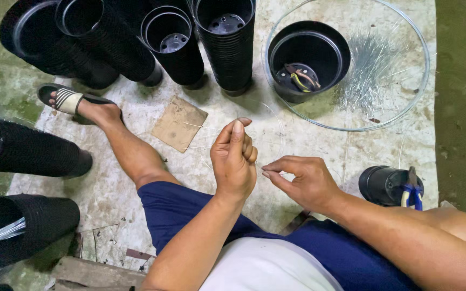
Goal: The person sits on the floor and uses pliers to cut thin transparent wires. The person repeatedly picks up wire strands, cuts them with pliers, and places the cut pieces on the floor.
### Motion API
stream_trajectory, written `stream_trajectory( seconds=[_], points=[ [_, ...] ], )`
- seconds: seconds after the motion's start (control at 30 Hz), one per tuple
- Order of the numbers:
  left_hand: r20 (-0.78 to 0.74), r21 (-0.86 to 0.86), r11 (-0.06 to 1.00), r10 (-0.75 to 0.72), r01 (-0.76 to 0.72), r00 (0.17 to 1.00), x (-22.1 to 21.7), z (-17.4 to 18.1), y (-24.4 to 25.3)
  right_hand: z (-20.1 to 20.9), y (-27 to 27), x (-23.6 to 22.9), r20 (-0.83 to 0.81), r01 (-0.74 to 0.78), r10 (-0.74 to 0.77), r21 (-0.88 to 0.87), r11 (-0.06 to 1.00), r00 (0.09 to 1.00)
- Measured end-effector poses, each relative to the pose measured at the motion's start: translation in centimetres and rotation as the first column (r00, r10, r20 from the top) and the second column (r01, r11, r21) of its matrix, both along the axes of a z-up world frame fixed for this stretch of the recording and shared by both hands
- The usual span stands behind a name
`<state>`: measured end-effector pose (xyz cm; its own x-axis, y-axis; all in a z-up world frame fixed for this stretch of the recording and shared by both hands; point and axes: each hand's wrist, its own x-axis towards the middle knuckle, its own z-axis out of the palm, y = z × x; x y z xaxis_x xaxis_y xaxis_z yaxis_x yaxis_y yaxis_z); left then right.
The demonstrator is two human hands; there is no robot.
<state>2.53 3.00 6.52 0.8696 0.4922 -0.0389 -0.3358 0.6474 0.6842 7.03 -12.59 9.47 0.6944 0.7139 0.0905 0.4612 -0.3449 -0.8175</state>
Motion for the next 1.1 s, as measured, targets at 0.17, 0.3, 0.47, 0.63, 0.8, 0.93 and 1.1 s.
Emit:
stream_trajectory(
  seconds=[0.17, 0.3, 0.47, 0.63, 0.8, 0.93, 1.1],
  points=[
    [0.093, 0.012, 0.997, -0.074, 0.073, 0.993, -0.2, 0.1, 1.2, -0.2, 0.1, 1.1, -0.213, 0.027, -0.026, 0.000, 1.000, 0.977],
    [0.133, 0.028, 0.995, -0.102, 0.099, 0.986, -0.9, 0.2, 2.8, 0.9, -0.4, 1.7, -0.130, -0.032, 0.032, 0.000, 0.999, 0.991],
    [0.190, 0.072, 0.994, -0.091, 0.078, 0.978, -2.6, 0.7, 5.2, 3.8, -2.3, 2.8, 0.328, -0.189, 0.176, 0.008, 0.982, 0.928],
    [0.280, 0.132, 0.990, -0.078, 0.042, 0.957, -3.9, 1.5, 6.7, 6.4, -3.8, 3.6, 0.464, -0.238, 0.208, 0.005, 0.971, 0.861],
    [0.328, 0.169, 0.986, -0.045, -0.012, 0.944, -4.7, 1.9, 7.8, 7.3, -4.8, 3.9, 0.411, -0.220, 0.178, 0.056, 0.974, 0.894],
    [0.336, 0.215, 0.977, -0.084, 0.011, 0.938, -5.4, 1.9, 9.0, 7.5, -5.5, 4.2, 0.379, -0.218, 0.169, 0.088, 0.972, 0.910],
    [0.346, 0.278, 0.958, -0.029, -0.073, 0.938, -5.7, 2.0, 9.7, 7.6, -6.0, 4.2, 0.361, -0.187, 0.141, 0.096, 0.978, 0.922]
  ],
)
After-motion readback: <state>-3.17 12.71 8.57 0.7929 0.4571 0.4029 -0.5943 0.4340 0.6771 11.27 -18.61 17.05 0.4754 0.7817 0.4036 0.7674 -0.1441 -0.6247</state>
